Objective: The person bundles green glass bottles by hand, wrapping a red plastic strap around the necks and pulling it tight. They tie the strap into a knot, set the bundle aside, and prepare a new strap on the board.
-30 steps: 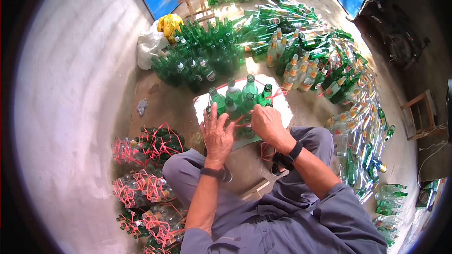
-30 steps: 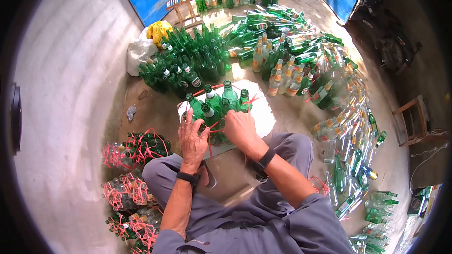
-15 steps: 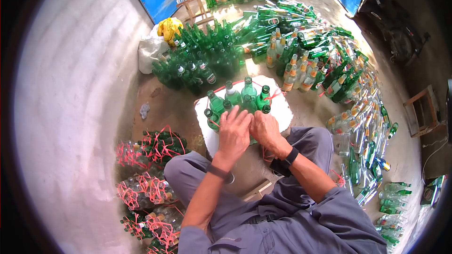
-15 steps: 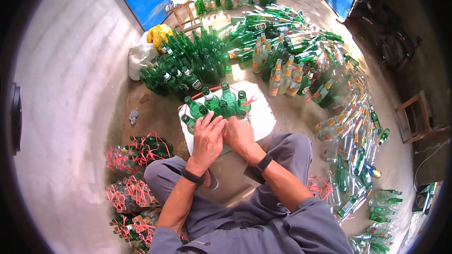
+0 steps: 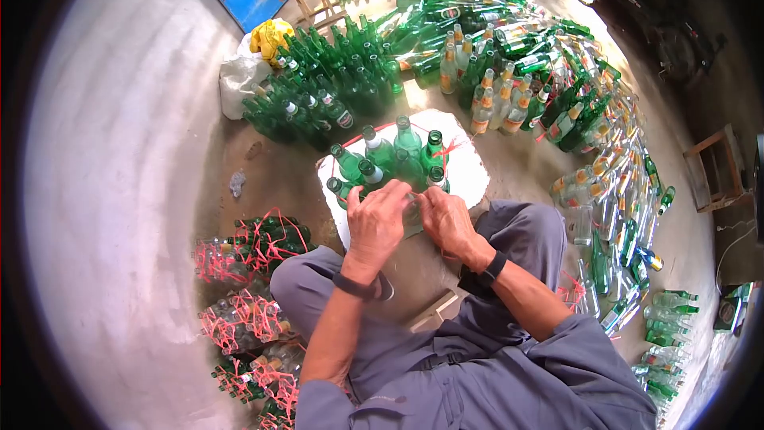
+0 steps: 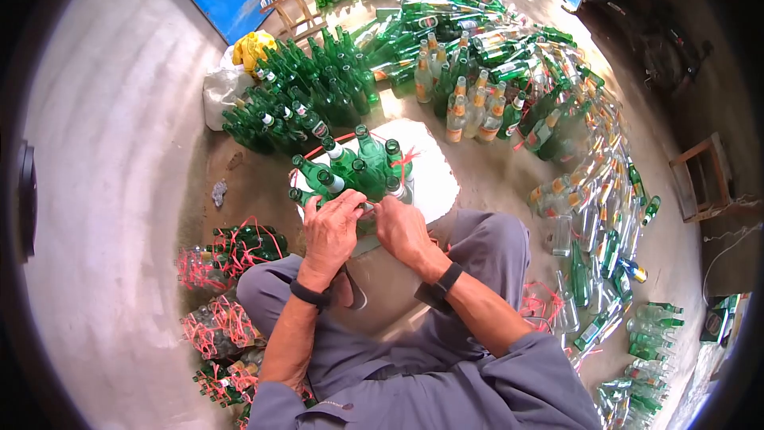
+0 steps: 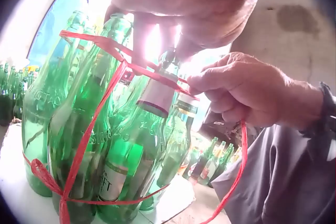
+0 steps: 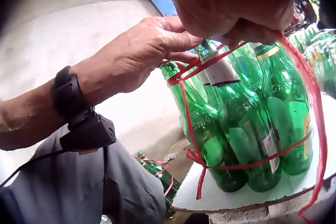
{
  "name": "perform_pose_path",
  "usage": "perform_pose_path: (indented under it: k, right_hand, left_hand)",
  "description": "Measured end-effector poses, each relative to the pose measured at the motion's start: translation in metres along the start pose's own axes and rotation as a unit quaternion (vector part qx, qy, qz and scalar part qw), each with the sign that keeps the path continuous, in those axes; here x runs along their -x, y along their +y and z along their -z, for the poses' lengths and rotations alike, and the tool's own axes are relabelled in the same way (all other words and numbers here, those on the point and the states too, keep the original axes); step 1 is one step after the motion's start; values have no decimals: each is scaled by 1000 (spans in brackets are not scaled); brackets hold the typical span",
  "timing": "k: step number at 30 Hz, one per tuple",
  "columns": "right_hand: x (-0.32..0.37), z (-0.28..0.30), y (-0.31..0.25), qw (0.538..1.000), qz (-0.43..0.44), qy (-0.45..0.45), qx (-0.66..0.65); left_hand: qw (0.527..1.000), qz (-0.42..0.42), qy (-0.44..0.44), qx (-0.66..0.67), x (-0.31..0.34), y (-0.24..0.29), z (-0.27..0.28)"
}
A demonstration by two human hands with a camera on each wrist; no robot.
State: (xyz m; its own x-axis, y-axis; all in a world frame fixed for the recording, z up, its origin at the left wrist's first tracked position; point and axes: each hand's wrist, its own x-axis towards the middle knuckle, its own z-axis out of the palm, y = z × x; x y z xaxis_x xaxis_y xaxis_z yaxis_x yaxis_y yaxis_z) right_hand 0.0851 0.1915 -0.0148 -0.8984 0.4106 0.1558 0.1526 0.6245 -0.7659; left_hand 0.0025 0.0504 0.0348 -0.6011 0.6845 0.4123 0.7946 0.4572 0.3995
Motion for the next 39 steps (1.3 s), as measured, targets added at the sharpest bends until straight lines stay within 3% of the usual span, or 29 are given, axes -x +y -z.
perform_pose_path:
  k: [3,12,15,17,20,23,28,31,35,39]
  right_hand:
    - [6,-9,9,997,7,29,-67]
    - [4,-35,27,977,-117,52,-172]
    - [0,-42,31,968,-145,60,-196]
    - [-3,-39,29,939,-290,-12,-184]
    - [-10,-42,30,929,-334,-37,-153]
    - [-9,-55,37,939,-296,38,-172]
    - [-14,-66,46,946,-244,59,-206]
    - [-18,-78,54,946,-273,33,-172]
    - [-11,-87,60,953,-232,62,-186]
    - [-14,-69,42,948,-254,64,-182]
  left_hand:
    - [1000,6,-14,14,-2,0,2]
    - [999,-26,-18,21,-16,-6,2]
    - [993,-28,-96,56,-30,-10,4]
    - [988,-5,-122,99,-34,-16,-3]
    - [979,-2,-189,73,-42,-16,-1]
    - [972,-2,-219,86,-47,-13,2]
    - [952,-17,-294,81,-61,-17,-1]
    - [928,7,-369,44,-73,-8,4]
    - [932,-41,-355,67,-71,-13,4]
    - [940,-53,-327,80,-69,-12,3]
